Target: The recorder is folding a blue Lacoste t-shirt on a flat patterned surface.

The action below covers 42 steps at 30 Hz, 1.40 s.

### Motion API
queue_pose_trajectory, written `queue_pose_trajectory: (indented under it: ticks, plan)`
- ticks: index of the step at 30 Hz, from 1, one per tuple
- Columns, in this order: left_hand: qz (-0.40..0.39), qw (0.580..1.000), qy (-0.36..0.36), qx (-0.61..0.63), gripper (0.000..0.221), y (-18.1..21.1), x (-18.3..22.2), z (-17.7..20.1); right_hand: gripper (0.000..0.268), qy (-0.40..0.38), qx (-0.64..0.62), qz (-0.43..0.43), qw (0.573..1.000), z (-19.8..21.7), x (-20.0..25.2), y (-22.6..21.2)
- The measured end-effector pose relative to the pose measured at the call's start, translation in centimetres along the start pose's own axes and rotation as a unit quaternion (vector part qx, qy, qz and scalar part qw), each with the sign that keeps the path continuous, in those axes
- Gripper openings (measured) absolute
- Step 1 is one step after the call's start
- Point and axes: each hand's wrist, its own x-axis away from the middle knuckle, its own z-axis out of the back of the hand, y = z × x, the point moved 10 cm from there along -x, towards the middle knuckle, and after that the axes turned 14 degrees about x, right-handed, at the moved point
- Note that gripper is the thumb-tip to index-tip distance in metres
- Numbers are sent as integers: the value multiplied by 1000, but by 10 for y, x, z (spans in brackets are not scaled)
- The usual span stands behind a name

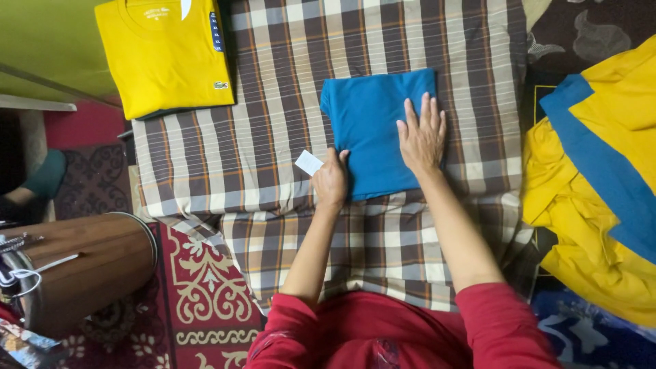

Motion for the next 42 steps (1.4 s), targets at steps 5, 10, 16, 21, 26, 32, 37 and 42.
queue_pose_trajectory:
  ticks: [5,10,16,21,26,32,37,42]
  plan:
    - [-272,928,241,85,52,97,26,44,51,23,15,-23,999,12,1,0]
    - [-366,911,188,-3,55,144,-15,-63,51,29,43,-6,999,-5,5,3]
    - [-184,970,120,-105,59,96,-58,-37,48,35,12,-24,999,10,3,3]
    - [-132,978,112,-115,62,85,-66,-35,46,64,24,-35,997,6,-9,-5]
    - [-148,977,98,-119,62,80,-67,-43,52,14,-110,101,989,-12,-50,-69]
    - [-135,979,99,-115,69,78,-79,-31,64,-177,-20,14,984,-40,-59,3]
    - [-108,975,147,-128,70,55,-138,-23,53,-6,25,-12,1000,-3,-30,13]
    - [-84,979,117,-144,69,117,-132,-15,49,24,-11,-42,999,16,-28,12]
